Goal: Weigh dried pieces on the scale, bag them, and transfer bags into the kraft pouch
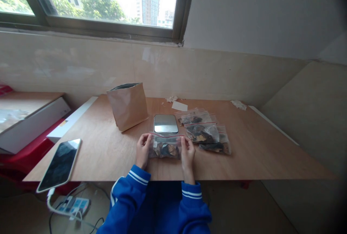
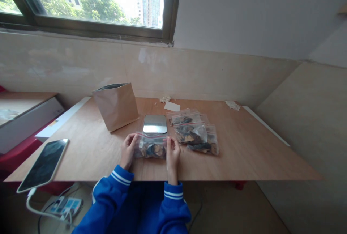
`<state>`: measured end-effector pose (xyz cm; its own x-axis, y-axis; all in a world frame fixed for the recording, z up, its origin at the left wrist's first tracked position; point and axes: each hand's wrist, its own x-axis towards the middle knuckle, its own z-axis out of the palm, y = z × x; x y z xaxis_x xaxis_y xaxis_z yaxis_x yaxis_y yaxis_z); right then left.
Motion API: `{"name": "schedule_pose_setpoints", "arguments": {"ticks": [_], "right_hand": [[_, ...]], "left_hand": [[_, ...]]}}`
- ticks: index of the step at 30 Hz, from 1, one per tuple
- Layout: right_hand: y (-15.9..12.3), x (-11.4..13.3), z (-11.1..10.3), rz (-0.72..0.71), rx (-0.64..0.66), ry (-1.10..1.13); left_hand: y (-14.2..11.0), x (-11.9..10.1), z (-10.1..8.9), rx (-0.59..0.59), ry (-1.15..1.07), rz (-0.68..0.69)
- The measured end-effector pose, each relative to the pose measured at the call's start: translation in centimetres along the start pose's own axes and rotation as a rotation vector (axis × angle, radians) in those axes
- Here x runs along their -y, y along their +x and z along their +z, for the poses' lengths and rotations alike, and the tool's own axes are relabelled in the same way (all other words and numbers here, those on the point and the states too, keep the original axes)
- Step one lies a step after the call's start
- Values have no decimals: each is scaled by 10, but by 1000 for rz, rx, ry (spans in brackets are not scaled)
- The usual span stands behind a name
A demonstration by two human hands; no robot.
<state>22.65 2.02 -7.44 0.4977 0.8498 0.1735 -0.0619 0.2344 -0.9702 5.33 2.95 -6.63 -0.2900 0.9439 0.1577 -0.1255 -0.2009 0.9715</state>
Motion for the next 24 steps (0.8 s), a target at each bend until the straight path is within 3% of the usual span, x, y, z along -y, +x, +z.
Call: {"name": "schedule_pose_setpoints", "arguments": {"ticks": [8,16,24], "right_hand": [[-3,4,3,92,122,41],[3,-6,-4,57,-31,16],[5,-5,-8,68,-31,66]], "left_hand": [[-2,-2,1,85,30,-20],[0,0,1,69,5,-3],[-3,0,0,119,21,-6]]}}
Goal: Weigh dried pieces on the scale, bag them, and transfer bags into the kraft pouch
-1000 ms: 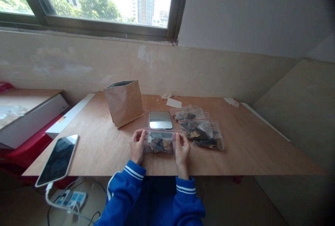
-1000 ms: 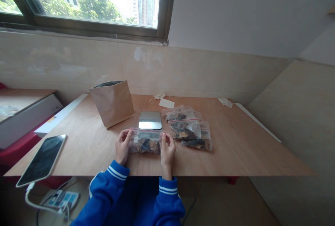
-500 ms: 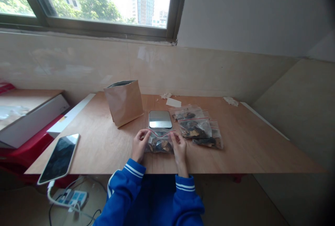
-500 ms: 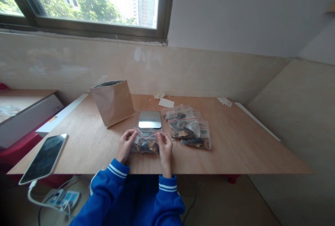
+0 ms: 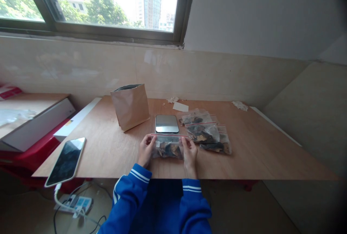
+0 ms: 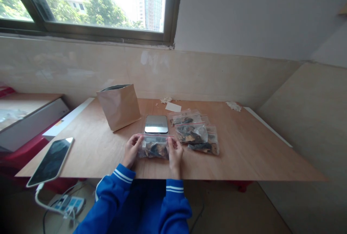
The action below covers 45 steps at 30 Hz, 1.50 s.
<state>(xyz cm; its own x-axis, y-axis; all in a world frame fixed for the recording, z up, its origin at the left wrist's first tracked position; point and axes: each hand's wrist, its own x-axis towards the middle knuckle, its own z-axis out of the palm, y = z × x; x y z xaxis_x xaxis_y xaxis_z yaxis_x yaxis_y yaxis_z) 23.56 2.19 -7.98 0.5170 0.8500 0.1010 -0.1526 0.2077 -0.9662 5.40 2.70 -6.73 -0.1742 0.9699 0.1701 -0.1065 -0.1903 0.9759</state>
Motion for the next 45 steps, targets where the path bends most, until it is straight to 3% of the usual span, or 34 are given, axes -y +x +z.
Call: {"name": "schedule_pose_setpoints", "arguments": {"ticks": [7,12,20,32,41,45], "right_hand": [[-2,0,1,69,149,50],[-3,2,3,82,219,20],[-5,4,-1,121,170,66],[-7,2,5,54,77,62],[-10,7,1,88,238,37],[-12,9,3,84,228,15]], "left_hand": [[-2,-9,3,79,-20,-31],[-1,-9,3,71,-22,-34],[-1,-6,2,70,25,-20],[-2,-8,1,52,-55,-36],[-1,-4,1,123,-89,-128],[-1,-3,2,126,-87,-145]]}}
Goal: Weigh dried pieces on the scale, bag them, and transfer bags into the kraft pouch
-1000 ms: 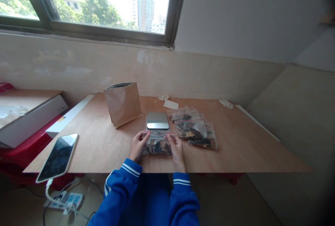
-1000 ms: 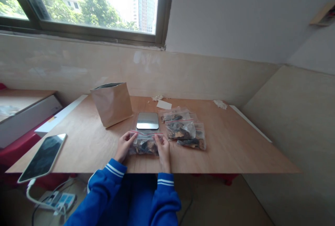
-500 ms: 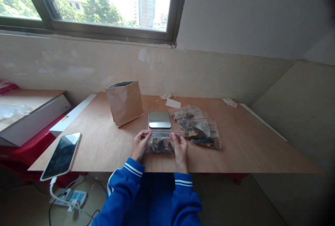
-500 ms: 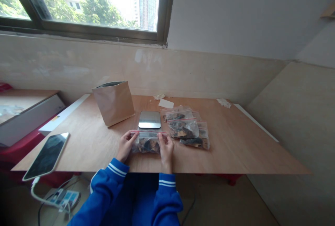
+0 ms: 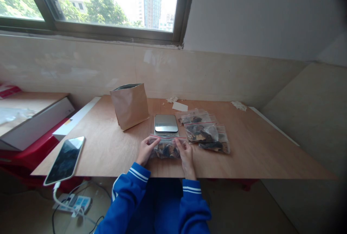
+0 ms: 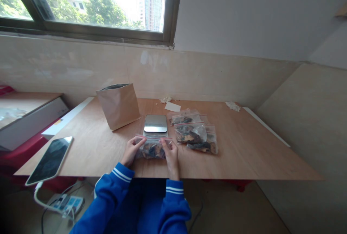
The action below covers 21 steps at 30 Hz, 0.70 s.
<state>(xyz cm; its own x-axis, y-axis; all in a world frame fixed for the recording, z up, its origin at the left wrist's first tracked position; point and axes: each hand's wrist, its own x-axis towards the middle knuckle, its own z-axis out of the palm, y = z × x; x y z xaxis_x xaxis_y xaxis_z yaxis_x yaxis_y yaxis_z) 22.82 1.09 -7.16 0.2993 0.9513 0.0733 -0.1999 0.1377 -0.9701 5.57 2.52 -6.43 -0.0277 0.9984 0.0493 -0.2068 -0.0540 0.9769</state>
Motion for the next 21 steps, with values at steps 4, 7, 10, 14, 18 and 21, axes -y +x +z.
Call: {"name": "schedule_pose_setpoints", "arguments": {"ticks": [4,7,10,14,18,21], "right_hand": [[-1,1,4,-19,-57,-36],[-2,1,7,-45,-99,-60],[-2,-1,12,-55,-131,-57],[-2,-2,15,-22,-94,-27],[-4,0,15,53,6,-1],[-5,3,16,68,18,15]], "left_hand": [[-1,-3,0,-33,23,23],[-1,-3,0,-60,25,32],[0,-1,-1,-86,-11,15],[0,0,-1,-81,-41,17],[-2,-5,2,-5,-21,-10],[-4,-8,5,29,-18,3]]}}
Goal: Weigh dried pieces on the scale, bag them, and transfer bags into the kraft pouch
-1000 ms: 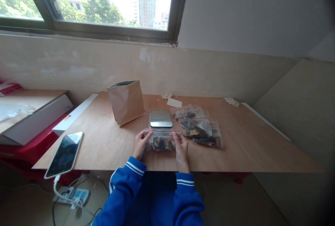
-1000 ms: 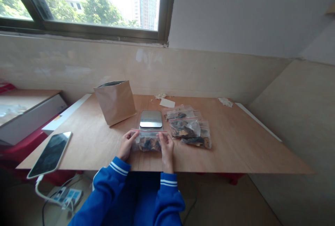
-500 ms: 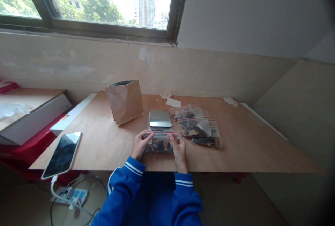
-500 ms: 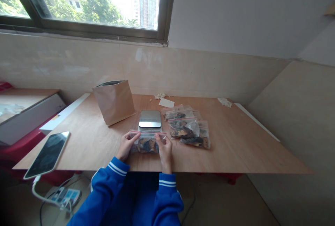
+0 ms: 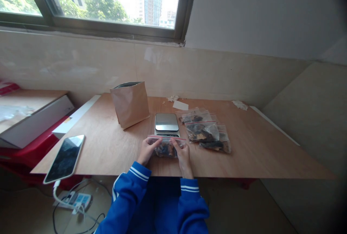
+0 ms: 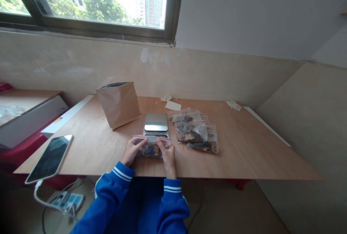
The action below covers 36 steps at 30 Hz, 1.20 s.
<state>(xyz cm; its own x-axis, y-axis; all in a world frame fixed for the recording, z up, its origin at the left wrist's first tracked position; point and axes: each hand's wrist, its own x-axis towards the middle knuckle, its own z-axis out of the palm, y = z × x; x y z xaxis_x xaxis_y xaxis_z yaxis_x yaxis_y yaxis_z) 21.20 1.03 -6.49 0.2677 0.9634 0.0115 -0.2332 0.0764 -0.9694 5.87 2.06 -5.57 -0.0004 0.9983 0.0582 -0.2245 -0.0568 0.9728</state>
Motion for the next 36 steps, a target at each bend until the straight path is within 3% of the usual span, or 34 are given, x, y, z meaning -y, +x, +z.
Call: {"name": "schedule_pose_setpoints", "arguments": {"ticks": [5,9,11,15,18,21,24,31,36], "right_hand": [[-2,1,5,-19,-74,6],[-2,-2,8,-55,-48,-56],[-2,1,8,-178,-70,-158],[-8,20,9,-630,-247,-552],[-16,35,14,-789,-130,-886],[-22,40,19,-777,34,-1034],[-22,36,21,-744,81,-1035],[-20,32,16,-796,3,-976],[-19,28,17,-827,-45,-959]], "left_hand": [[-1,-1,0,-8,4,26],[-2,-2,-1,-67,14,51],[-2,-2,-1,-65,40,72],[-5,-4,0,-40,87,100],[-6,-4,1,-48,99,141],[-7,-2,1,-76,106,187],[-9,-2,0,-78,146,219],[-12,-6,0,3,259,294],[-12,-6,2,-7,250,275]]}}
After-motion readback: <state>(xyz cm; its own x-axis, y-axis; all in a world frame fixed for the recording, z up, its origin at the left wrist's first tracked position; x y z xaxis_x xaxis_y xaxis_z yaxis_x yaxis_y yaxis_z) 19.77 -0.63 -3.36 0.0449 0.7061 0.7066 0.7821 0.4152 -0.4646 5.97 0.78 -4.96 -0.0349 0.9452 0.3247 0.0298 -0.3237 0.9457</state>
